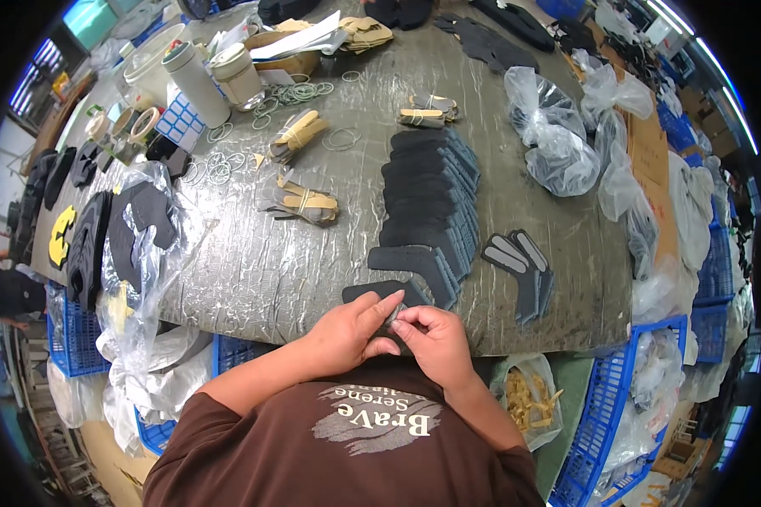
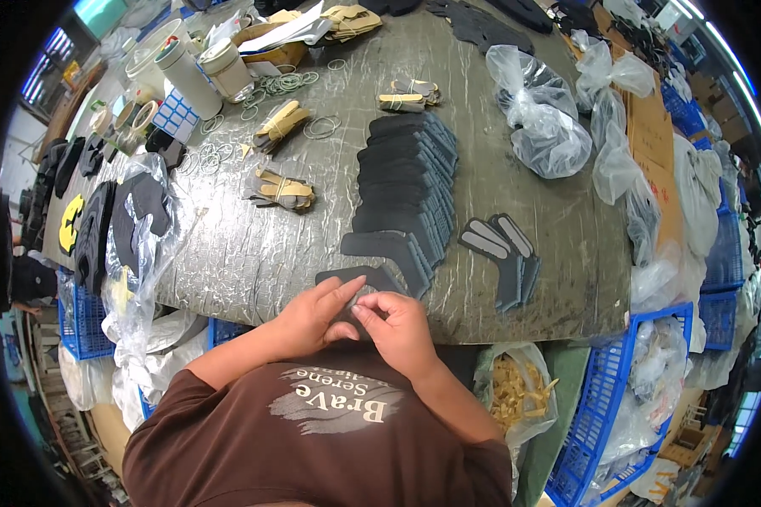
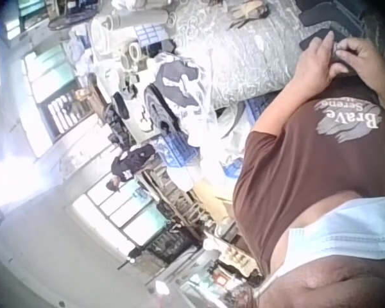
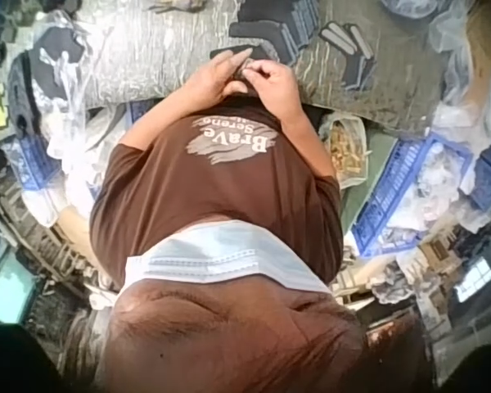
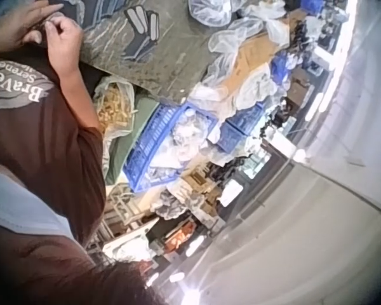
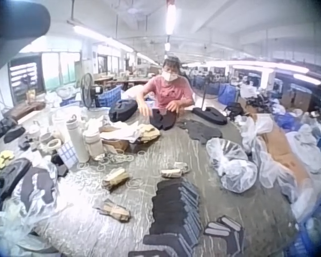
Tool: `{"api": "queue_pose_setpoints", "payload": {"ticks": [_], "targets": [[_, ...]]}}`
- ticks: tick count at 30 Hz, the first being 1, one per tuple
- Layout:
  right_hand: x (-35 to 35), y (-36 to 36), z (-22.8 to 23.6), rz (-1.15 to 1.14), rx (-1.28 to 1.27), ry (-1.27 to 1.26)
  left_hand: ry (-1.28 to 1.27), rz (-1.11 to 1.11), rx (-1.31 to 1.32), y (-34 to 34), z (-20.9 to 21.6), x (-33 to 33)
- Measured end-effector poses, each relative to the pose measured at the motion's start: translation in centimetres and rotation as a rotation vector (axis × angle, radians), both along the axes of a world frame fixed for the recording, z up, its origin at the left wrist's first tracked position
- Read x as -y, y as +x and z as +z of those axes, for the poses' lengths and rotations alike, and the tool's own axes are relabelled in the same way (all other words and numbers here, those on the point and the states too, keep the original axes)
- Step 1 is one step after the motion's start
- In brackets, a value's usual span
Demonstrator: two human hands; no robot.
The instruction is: Sorting and bundling black shoe components using rubber bands.
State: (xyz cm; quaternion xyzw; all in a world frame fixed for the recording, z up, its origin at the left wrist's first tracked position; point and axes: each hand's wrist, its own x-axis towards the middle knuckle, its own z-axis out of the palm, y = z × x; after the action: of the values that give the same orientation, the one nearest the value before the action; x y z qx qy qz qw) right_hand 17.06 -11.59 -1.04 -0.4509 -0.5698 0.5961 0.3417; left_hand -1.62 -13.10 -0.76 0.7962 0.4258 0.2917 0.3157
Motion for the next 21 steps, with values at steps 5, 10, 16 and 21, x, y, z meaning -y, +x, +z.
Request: {"api": "queue_pose_setpoints", "payload": {"ticks": [5,10,16,21], "targets": [[0.2,-0.3,-0.6,0.004,-0.094,-0.065,-0.032,-0.013,0.02,-0.1,-0.7,0.3],[0.2,-0.6,0.0,0.009,-0.262,-0.157,0.01,-0.021,0.249,0.0,-1.1,0.1],[0.2,-0.5,0.4,-0.008,-0.235,-0.176,-0.058,-0.018,0.171,0.1,-0.5,0.3],[0.3,-0.9,0.1,-0.006,-0.402,-0.23,0.033,0.011,0.337,0.7,-1.2,0.1]]}}
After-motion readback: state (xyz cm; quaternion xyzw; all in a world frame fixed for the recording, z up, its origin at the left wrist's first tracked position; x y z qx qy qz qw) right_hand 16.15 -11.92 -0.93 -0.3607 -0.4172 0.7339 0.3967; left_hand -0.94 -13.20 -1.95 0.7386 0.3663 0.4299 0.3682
